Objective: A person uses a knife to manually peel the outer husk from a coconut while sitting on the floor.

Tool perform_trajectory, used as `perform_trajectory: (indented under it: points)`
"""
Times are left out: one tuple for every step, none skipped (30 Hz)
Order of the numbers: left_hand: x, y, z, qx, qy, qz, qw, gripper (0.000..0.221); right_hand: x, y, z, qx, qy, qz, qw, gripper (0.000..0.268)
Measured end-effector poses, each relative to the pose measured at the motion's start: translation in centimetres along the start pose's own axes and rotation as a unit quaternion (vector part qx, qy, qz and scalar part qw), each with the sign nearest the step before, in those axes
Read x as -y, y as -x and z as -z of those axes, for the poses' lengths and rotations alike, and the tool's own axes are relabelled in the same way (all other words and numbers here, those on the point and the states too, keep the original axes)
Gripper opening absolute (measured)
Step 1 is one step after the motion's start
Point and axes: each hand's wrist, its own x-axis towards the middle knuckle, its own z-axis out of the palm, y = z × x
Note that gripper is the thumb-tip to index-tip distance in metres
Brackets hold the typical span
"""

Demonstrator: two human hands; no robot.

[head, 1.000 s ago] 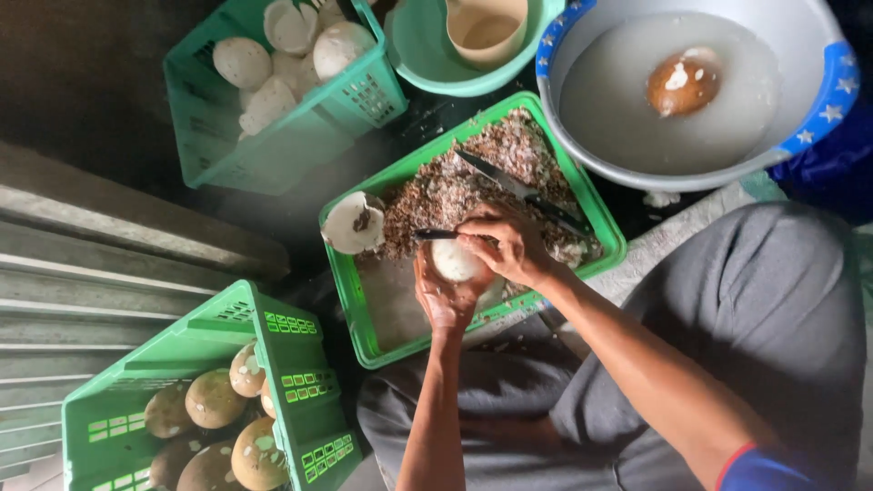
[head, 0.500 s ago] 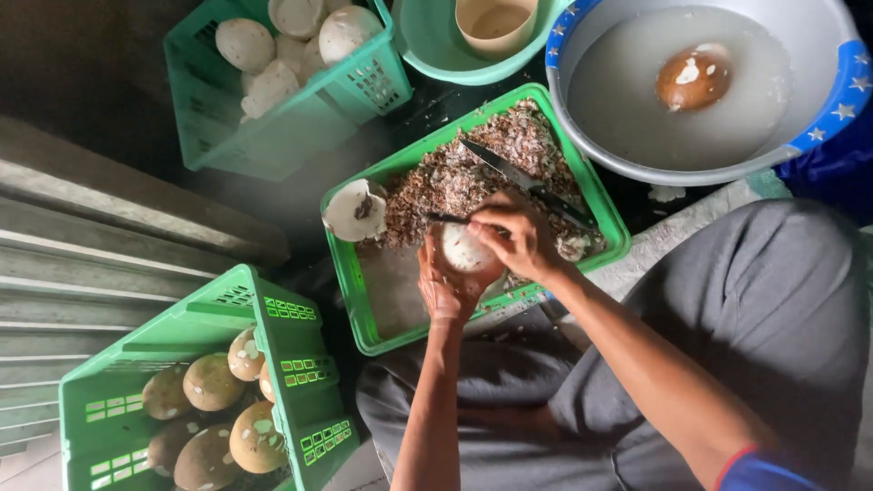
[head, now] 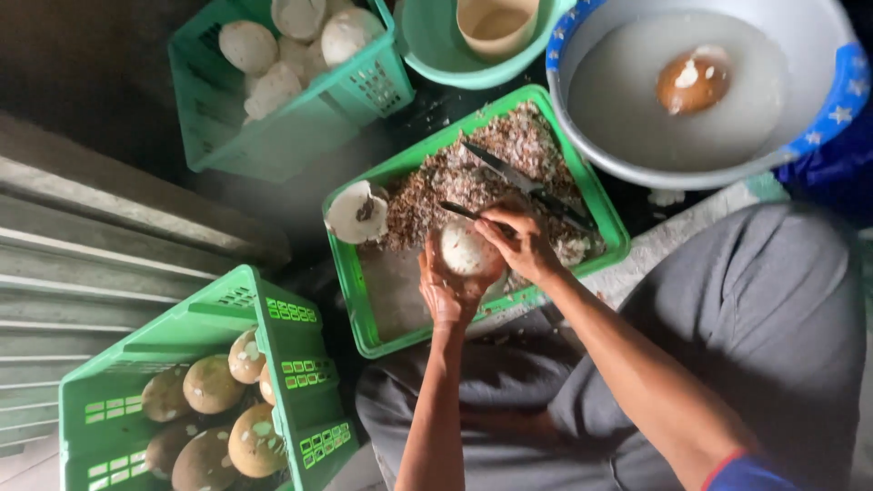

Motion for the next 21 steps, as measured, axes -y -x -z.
perform_trajectory:
  points:
    - [-0.1,-0.8,0.2,-0.008,0.005,-0.010,1.000,0.111,0.5,-0.9,-0.1,-0.001,0.003,0.013,1.000,0.011]
    - [0.1,-0.6,0.3,0.009,-0.010,0.006,1.000,0.111,1.1,-0.4,0.0,0.017,-0.019,0.019,0.999,0.011]
    - [0.3,-0.4,0.2,0.027,-0.026,0.021,0.999,0.111,1.5,0.0,0.1,0.036,-0.041,0.025,0.998,0.012]
    - [0.7,-0.2,-0.1,0.028,-0.028,0.026,0.999,0.111,1.0,0.2,0.0,0.038,-0.042,0.020,0.998,0.012]
    - [1.2,-0.1,-0.3,0.022,-0.019,0.031,0.999,0.114,0.4,0.4,-0.1,0.048,0.002,0.040,0.998,0.012]
    - [1.5,-0.1,-0.4,0.015,-0.011,0.031,0.999,0.117,0.1,0.4,-0.2,0.055,0.047,0.063,0.995,0.012]
    - [1.3,0.4,0.1,0.015,-0.013,0.032,0.999,0.117,-0.6,0.7,-0.3,0.055,0.045,0.062,0.996,0.012]
    - [0.8,0.1,0.2,0.020,-0.016,0.046,0.999,0.117,-1.6,0.0,0.0,0.059,0.009,0.022,0.998,0.014]
    - [0.3,-0.3,0.3,0.026,-0.020,0.060,0.998,0.117,-2.5,-0.8,0.3,0.064,-0.027,-0.018,0.997,0.016]
    - [0.2,-0.4,-0.1,0.028,-0.018,0.061,0.998,0.117,-1.3,-0.8,0.3,0.064,-0.025,-0.020,0.997,0.016]
    - [0.2,-0.5,-0.4,0.026,-0.021,0.060,0.998,0.114,-0.2,-0.8,0.2,0.084,-0.004,0.013,0.996,0.015]
    - [0.4,-0.6,-0.3,0.019,-0.028,0.061,0.998,0.111,1.0,-1.0,-0.5,0.109,0.011,0.047,0.993,0.014]
    - [0.1,-0.2,-0.1,0.015,-0.029,0.065,0.997,0.111,-0.4,-1.6,-0.6,0.113,0.008,0.047,0.992,0.014]
    - [-0.3,0.0,0.2,0.020,-0.014,0.057,0.998,0.115,-1.8,-2.6,-0.9,0.123,0.034,0.048,0.991,0.015]
    - [-0.7,0.1,0.6,0.025,0.001,0.050,0.998,0.119,-3.0,-3.7,-1.3,0.132,0.060,0.048,0.988,0.017]
    - [-0.8,0.1,0.7,0.017,-0.001,0.048,0.999,0.119,-1.2,-4.0,-1.0,0.134,0.057,0.055,0.988,0.017]
    - [-0.8,0.0,0.9,0.022,0.010,0.053,0.998,0.118,0.6,-4.4,-0.7,0.177,0.033,0.024,0.983,0.022]
    - [-0.8,0.3,0.6,0.026,0.026,0.063,0.997,0.117,2.0,-4.5,0.0,0.225,0.013,-0.008,0.974,0.028]
    - [1.1,-0.3,-0.4,0.016,0.029,0.066,0.997,0.117,2.4,-4.8,-0.5,0.234,0.013,-0.003,0.972,0.028]
    - [2.9,-0.4,-1.3,0.014,0.018,0.057,0.998,0.119,3.0,-4.4,-1.0,0.219,0.059,0.035,0.973,0.025]
    - [4.6,-0.5,-2.2,0.013,0.007,0.048,0.999,0.121,3.6,-4.0,-1.3,0.204,0.104,0.074,0.971,0.021]
